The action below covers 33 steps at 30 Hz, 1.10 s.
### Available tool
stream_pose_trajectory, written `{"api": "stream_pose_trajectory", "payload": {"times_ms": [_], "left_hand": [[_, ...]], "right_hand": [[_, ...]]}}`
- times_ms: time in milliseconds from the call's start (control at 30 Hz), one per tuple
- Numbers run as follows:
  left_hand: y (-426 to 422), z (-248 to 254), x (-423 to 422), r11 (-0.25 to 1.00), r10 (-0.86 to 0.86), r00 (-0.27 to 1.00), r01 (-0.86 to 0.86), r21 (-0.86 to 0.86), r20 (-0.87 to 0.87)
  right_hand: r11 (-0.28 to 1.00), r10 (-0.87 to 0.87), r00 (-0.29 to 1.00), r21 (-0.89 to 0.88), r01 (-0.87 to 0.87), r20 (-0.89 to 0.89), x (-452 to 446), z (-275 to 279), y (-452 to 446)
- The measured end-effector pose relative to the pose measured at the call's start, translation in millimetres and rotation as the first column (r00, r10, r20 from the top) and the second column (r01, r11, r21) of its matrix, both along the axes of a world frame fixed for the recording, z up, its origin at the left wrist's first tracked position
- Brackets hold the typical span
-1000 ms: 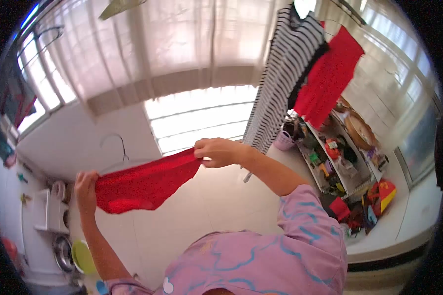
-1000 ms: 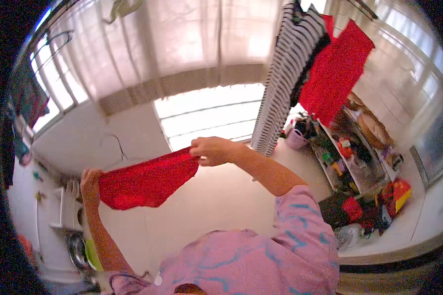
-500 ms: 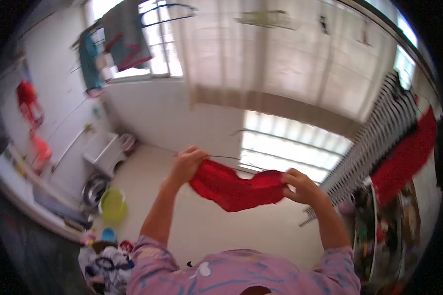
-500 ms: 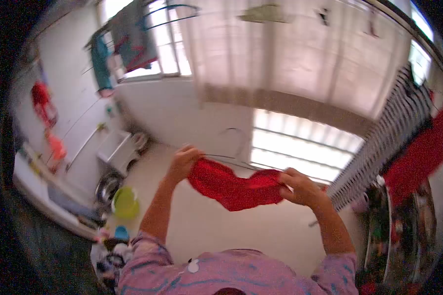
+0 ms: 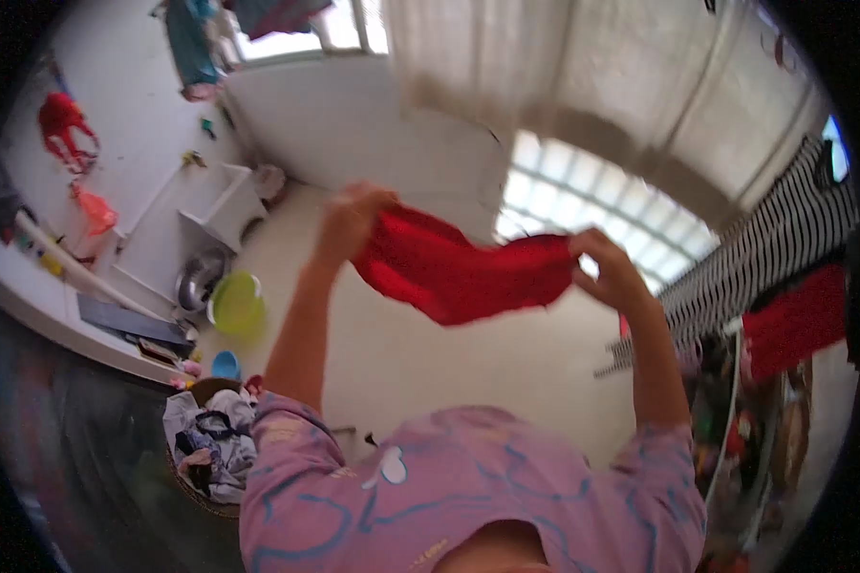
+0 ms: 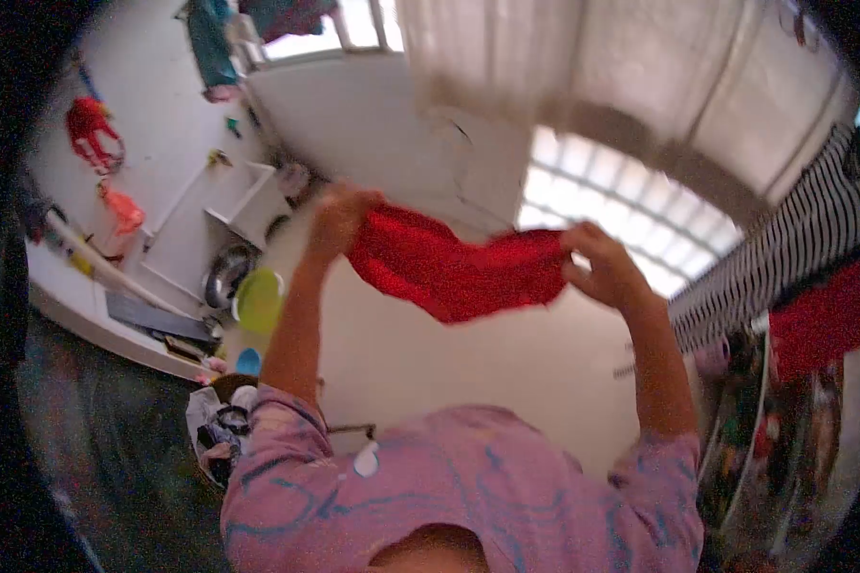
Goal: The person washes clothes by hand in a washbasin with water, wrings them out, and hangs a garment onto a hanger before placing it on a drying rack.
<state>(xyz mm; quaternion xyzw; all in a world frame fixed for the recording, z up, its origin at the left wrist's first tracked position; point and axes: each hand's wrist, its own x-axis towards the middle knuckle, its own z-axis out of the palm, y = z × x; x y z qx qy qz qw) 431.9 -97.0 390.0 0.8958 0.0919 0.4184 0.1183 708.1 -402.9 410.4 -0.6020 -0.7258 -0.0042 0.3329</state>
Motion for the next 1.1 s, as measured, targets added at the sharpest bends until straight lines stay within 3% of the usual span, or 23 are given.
{"api": "stream_pose_trajectory", "payload": {"times_ms": [67, 133, 200, 367, 500, 600, 700, 800, 867, 933, 1000, 1100], "left_hand": [[8, -6, -10, 0.983, 0.013, 0.999, -0.004, -0.183, 0.045], [10, 10, -22, 0.999, 0.04, 0.998, -0.04, 0.002, 0.038], [5, 15, -29, 0.957, -0.04, 0.988, 0.081, -0.277, 0.15], [15, 15, -45, 0.99, 0.008, 0.995, 0.006, -0.142, 0.095], [14, 13, -48, 0.999, -0.023, 0.996, 0.026, -0.026, 0.086], [3, 11, -44, 0.998, -0.028, 0.997, 0.031, -0.06, 0.065], [8, 2, -46, 0.992, 0.066, 0.998, -0.068, -0.104, -0.023], [13, -3, -53, 0.958, 0.046, 0.993, -0.012, -0.287, 0.113], [19, -6, -60, 0.938, 0.019, 0.988, 0.035, -0.345, 0.153], [24, -6, -64, 0.916, -0.012, 0.984, 0.082, -0.394, 0.177], [29, -6, -64, 0.893, -0.054, 0.98, 0.133, -0.431, 0.191], [31, -1, -61, 0.954, 0.02, 0.998, 0.0, -0.299, 0.067]], "right_hand": [[0.996, -0.037, 0.999, 0.075, 0.039, -0.026, -1, 3, 3], [0.997, -0.039, 0.999, 0.062, 0.038, 0.014, -9, 12, 8], [0.996, -0.043, 0.997, -0.07, 0.048, 0.059, -9, 11, 13], [0.99, -0.069, 0.997, -0.121, 0.073, 0.039, -19, 4, 21], [0.998, -0.037, 0.999, -0.052, 0.039, 0.037, -29, 7, 30], [0.999, -0.009, 1.0, -0.03, 0.009, 0.023, -34, 8, 37], [0.995, 0.077, 0.994, 0.049, -0.081, 0.082, -40, 5, 48], [0.991, -0.026, 0.988, 0.128, 0.046, -0.154, -48, 2, 48], [0.976, -0.154, 0.967, 0.12, 0.181, -0.204, -41, -6, 47], [0.976, -0.17, 0.878, -0.198, 0.088, -0.447, -28, -20, 43], [0.978, -0.113, 0.83, -0.21, -0.005, -0.546, -30, -34, 44], [0.988, -0.032, 0.794, -0.139, -0.066, -0.607, -40, -45, 44]]}}
